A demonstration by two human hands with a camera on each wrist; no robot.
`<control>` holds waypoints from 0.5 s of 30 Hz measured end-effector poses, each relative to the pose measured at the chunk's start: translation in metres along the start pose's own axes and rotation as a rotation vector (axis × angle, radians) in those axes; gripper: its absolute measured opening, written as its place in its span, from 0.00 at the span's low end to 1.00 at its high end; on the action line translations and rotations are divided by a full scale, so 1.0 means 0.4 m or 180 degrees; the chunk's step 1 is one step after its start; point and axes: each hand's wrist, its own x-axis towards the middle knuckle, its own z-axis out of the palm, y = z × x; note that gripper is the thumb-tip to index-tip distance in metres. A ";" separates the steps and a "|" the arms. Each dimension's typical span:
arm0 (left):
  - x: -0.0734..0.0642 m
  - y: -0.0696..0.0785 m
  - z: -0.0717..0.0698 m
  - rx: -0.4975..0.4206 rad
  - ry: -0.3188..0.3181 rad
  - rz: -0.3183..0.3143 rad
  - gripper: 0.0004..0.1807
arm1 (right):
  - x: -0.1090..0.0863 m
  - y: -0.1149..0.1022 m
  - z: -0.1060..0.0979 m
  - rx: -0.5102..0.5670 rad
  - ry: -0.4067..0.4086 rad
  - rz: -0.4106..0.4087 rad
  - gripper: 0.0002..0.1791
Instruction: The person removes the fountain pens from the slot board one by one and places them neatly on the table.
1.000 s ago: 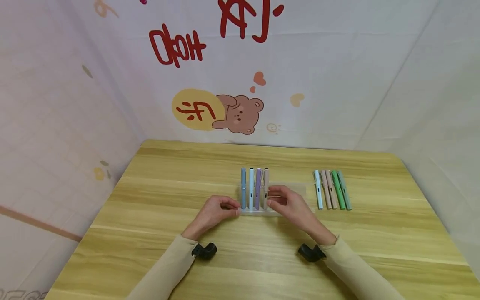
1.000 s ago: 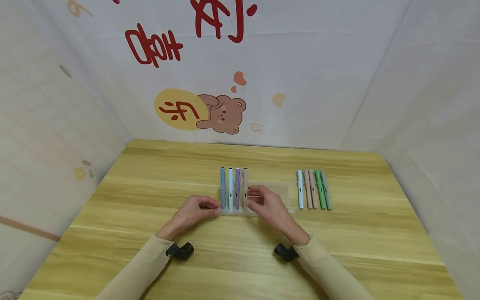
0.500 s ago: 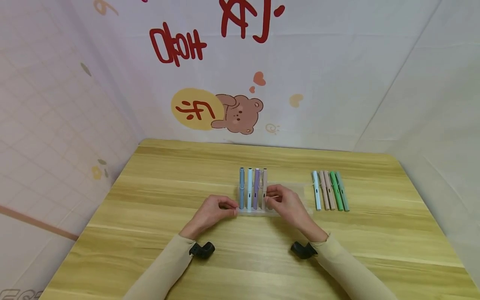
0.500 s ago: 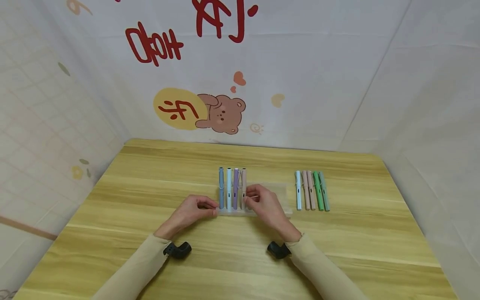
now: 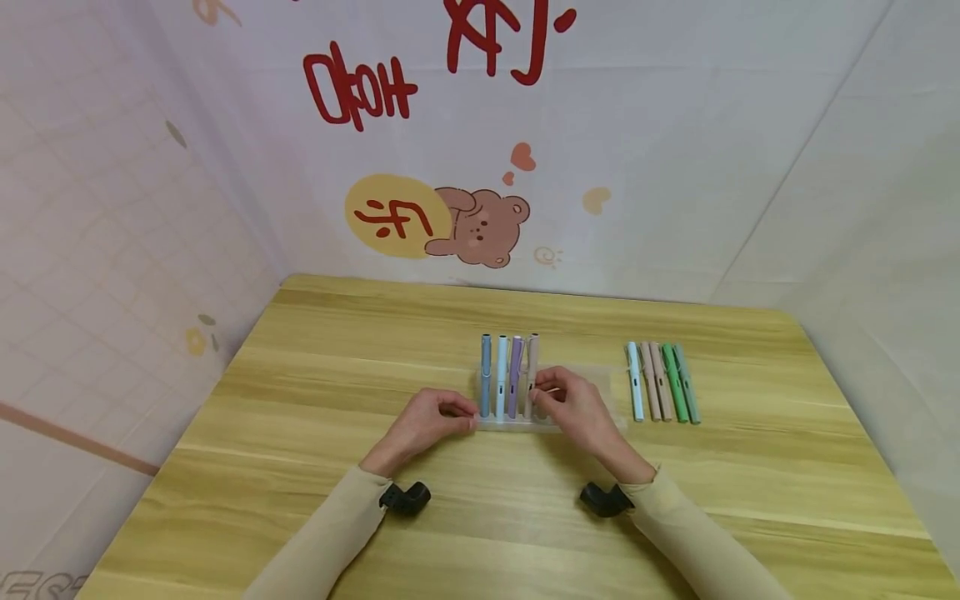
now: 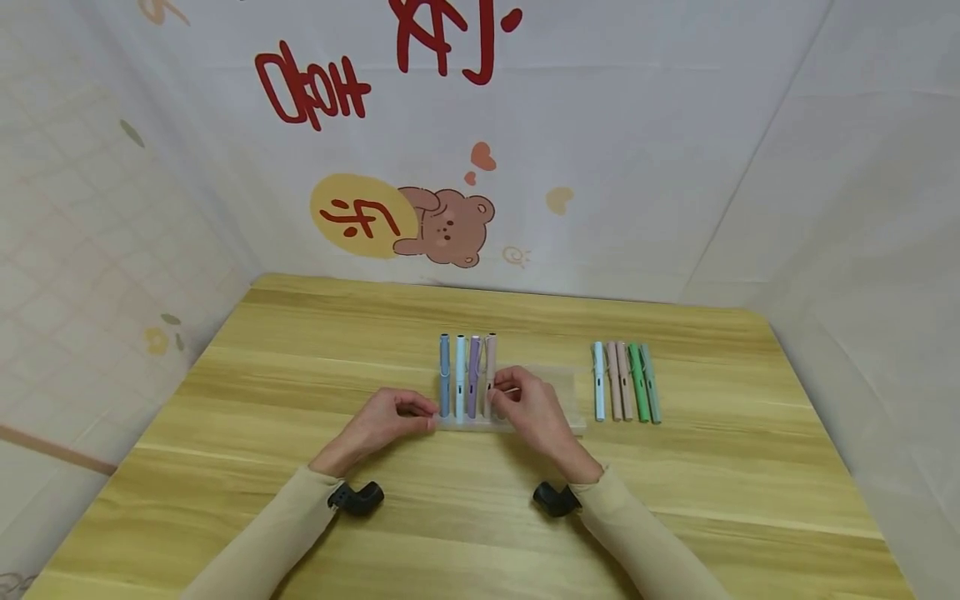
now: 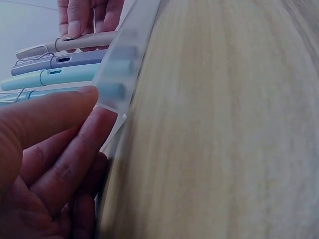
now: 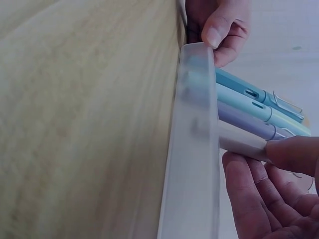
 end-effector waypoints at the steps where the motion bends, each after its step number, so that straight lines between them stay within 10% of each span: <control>1: 0.001 0.000 0.000 0.0006 0.0001 0.0007 0.06 | 0.000 0.000 -0.001 0.0007 0.0024 0.0013 0.11; 15: 0.007 -0.001 0.000 -0.0012 -0.0003 -0.0015 0.07 | -0.010 -0.015 -0.022 0.0107 0.0161 -0.0054 0.12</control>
